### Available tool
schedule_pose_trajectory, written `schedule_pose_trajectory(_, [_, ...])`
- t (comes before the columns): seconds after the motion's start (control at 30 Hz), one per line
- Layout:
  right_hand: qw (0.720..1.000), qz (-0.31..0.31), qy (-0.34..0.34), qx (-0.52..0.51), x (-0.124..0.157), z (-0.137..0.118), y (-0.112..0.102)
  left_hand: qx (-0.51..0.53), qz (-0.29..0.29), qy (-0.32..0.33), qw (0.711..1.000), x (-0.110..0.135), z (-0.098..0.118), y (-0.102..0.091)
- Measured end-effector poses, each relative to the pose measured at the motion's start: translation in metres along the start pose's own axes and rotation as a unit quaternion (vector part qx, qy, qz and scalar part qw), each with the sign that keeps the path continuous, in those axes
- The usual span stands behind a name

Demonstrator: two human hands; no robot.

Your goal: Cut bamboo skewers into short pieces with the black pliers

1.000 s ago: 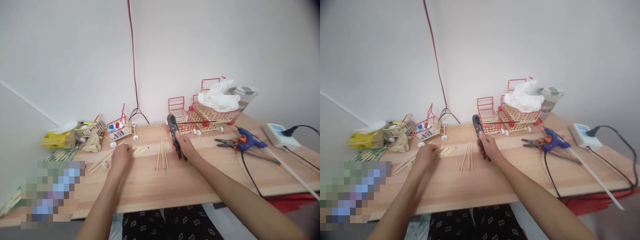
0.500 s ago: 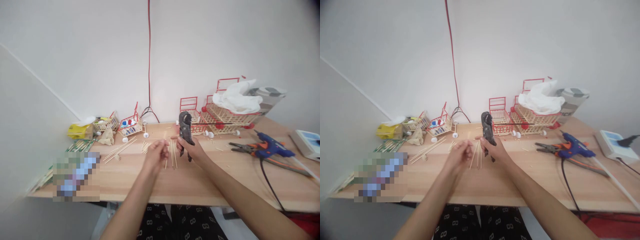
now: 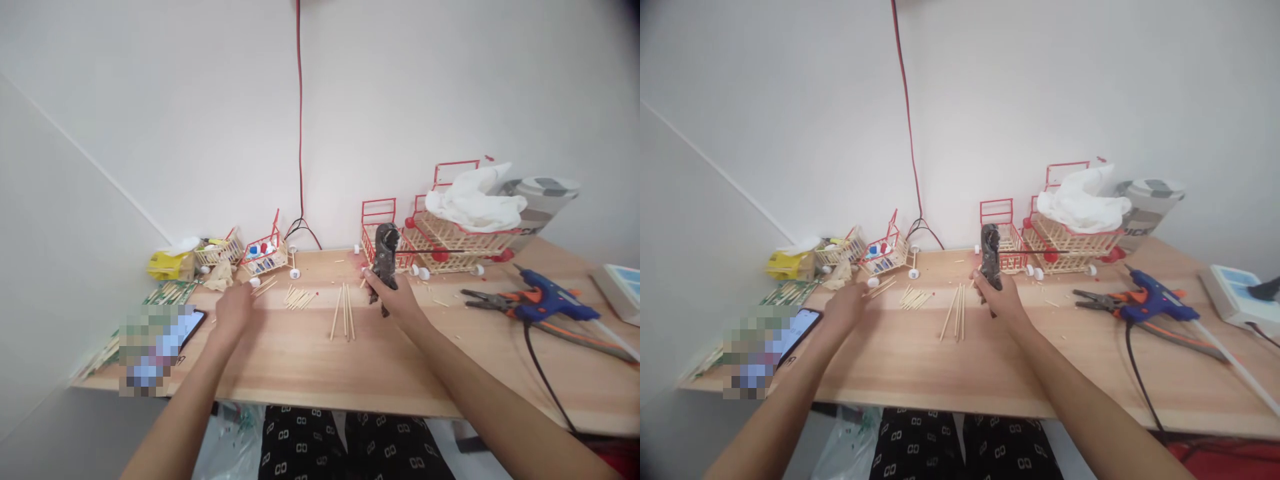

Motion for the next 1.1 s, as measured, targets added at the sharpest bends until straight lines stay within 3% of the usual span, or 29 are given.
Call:
schedule_pose_trajectory(0.07, [1.0, -0.013, -0.003, 0.007, -0.001, 0.002, 0.003, -0.047, -0.008, -0.021, 0.999, 0.0, -0.022, 0.003])
schedule_pose_trajectory(0.2, [0.999, -0.029, -0.009, 0.045, -0.002, 0.008, 0.005, -0.053, -0.008, -0.002, 0.999, -0.001, -0.03, 0.008])
schedule_pose_trajectory(0.3, [0.998, -0.025, -0.006, 0.064, -0.002, 0.01, 0.002, -0.021, 0.029, 0.002, 0.999, -0.003, -0.04, -0.015])
schedule_pose_trajectory(0.37, [0.997, -0.017, -0.003, 0.073, -0.002, 0.009, 0.0, 0.092, 0.109, 0.028, 0.989, 0.002, -0.047, -0.042])
schedule_pose_trajectory(0.4, [0.997, -0.019, -0.002, 0.074, -0.002, 0.008, 0.0, 0.185, 0.149, 0.051, 0.97, 0.006, -0.05, -0.054])
schedule_pose_trajectory(0.47, [0.997, -0.039, -0.006, 0.068, -0.001, 0.005, 0.004, 0.403, 0.155, 0.092, 0.897, 0.012, -0.047, -0.059])
schedule_pose_trajectory(0.53, [0.995, -0.077, -0.01, 0.056, 0.0, 0.002, 0.013, 0.585, 0.047, 0.102, 0.803, 0.01, -0.02, -0.035])
schedule_pose_trajectory(0.6, [0.992, -0.116, -0.008, 0.044, 0.001, 0.0, 0.023, 0.676, -0.059, 0.108, 0.727, 0.011, 0.027, -0.005])
schedule_pose_trajectory(0.67, [0.989, -0.144, -0.004, 0.035, 0.003, -0.002, 0.031, 0.715, -0.137, 0.129, 0.673, 0.014, 0.079, 0.021])
schedule_pose_trajectory(0.77, [0.989, -0.146, 0.002, 0.014, 0.004, -0.003, 0.032, 0.736, -0.202, 0.157, 0.627, 0.015, 0.145, 0.046])
schedule_pose_trajectory(0.83, [0.992, -0.127, 0.01, -0.01, 0.002, -0.002, 0.026, 0.739, -0.235, 0.166, 0.609, 0.014, 0.174, 0.054])
schedule_pose_trajectory(0.93, [0.994, -0.106, 0.017, -0.038, -0.002, -0.002, 0.016, 0.731, -0.262, 0.181, 0.604, 0.009, 0.195, 0.056])
schedule_pose_trajectory(1.0, [0.995, -0.084, 0.018, -0.042, -0.005, -0.003, 0.007, 0.697, -0.286, 0.205, 0.625, 0.009, 0.2, 0.055])
schedule_pose_trajectory(1.1, [0.998, -0.037, 0.017, -0.038, -0.006, -0.008, -0.008, 0.615, -0.319, 0.23, 0.683, 0.013, 0.197, 0.058])
Point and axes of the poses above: each hand's wrist, its own x-axis away from the middle knuckle, its own y-axis out of the palm, z = x × y, the point moved 8 cm from there along -x, towards the middle knuckle, and after that the axes turned 12 degrees about -z, right-handed, at the moved point
